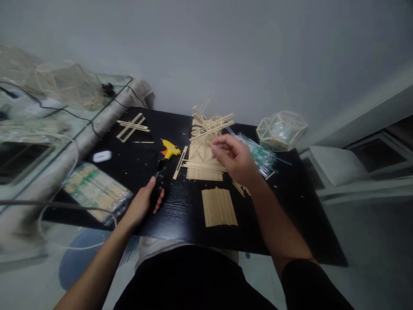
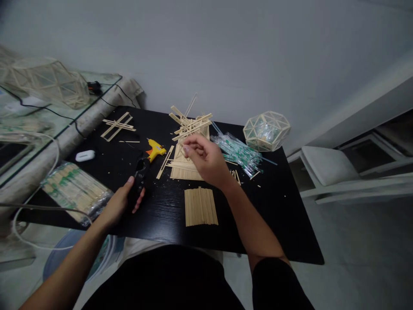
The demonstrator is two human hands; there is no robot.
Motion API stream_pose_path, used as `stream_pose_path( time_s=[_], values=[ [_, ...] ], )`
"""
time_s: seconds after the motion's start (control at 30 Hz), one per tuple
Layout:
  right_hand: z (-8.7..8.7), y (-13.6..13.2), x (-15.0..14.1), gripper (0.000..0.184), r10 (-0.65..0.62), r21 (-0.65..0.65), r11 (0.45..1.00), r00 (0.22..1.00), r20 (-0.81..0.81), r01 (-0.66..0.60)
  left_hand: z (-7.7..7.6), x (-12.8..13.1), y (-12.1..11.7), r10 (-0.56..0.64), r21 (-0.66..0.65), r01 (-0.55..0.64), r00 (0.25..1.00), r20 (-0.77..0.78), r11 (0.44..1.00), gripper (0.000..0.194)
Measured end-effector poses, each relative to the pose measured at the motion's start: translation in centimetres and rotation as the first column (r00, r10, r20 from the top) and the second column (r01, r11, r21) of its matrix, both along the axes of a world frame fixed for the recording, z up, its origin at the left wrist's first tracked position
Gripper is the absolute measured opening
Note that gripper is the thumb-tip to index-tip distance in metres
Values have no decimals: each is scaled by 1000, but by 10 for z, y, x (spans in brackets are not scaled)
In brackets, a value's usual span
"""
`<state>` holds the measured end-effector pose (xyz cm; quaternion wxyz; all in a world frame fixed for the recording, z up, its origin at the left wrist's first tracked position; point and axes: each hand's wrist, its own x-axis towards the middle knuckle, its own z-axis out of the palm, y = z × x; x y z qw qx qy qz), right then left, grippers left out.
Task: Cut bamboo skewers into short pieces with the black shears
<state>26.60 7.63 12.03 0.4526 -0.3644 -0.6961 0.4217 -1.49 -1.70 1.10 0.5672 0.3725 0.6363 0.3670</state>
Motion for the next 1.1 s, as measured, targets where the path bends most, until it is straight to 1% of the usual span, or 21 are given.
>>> stream_pose_path(
  time_s=[0.03,0.1,0.17,0.2,0.23,0.3,0.37,0.4,0.5,0.6,0.67,0.73,0.8,0.93,1.0,1.1],
  values=[
    [-1,-2,-1,11,1,9,1000,1000,7,-1,3,2,0,-21,0,21,1000,4,1000,74],
    [-4,-5,-3,11,5,30,1000,1000,5,-5,14,9,1,-70,69,74,996,-58,995,71],
    [-4,-7,-5,11,9,41,999,1000,-1,-9,29,18,7,-87,210,120,983,-161,970,66],
    [-3,-8,-5,11,2,44,999,1000,-3,-2,38,24,12,-76,286,142,970,-229,948,65],
    [-2,-9,-4,11,-13,46,999,1000,-4,13,48,31,18,-59,363,170,953,-298,916,64],
    [3,-11,-3,11,-60,56,997,998,-9,61,70,47,32,-24,496,243,913,-408,834,60],
    [8,-13,1,12,-121,82,989,992,-26,122,91,65,48,25,598,306,877,-480,741,57],
    [11,-14,4,13,-153,101,983,988,-39,156,100,73,56,47,629,340,856,-515,700,55],
    [17,-16,12,16,-250,155,953,965,-81,261,125,92,75,66,671,461,795,-603,580,50],
    [21,-18,19,15,-331,185,919,937,-117,347,141,100,88,53,649,578,725,-686,494,48],
    [24,-19,22,12,-370,185,901,918,-141,391,147,100,94,58,633,619,693,-719,466,47],
    [25,-20,25,11,-393,174,892,906,-155,416,149,99,97,69,625,631,676,-733,459,48],
    [26,-19,26,12,-397,167,893,906,-149,419,147,98,99,72,620,640,667,-742,454,49],
    [27,-19,26,14,-388,173,897,913,-130,406,142,99,98,64,614,663,656,-752,427,50],
    [28,-20,26,15,-382,177,899,915,-126,400,141,100,96,69,617,661,656,-751,426,49],
    [30,-23,24,16,-383,185,898,917,-116,399,140,101,95,72,615,653,658,-750,442,47]
  ],
)
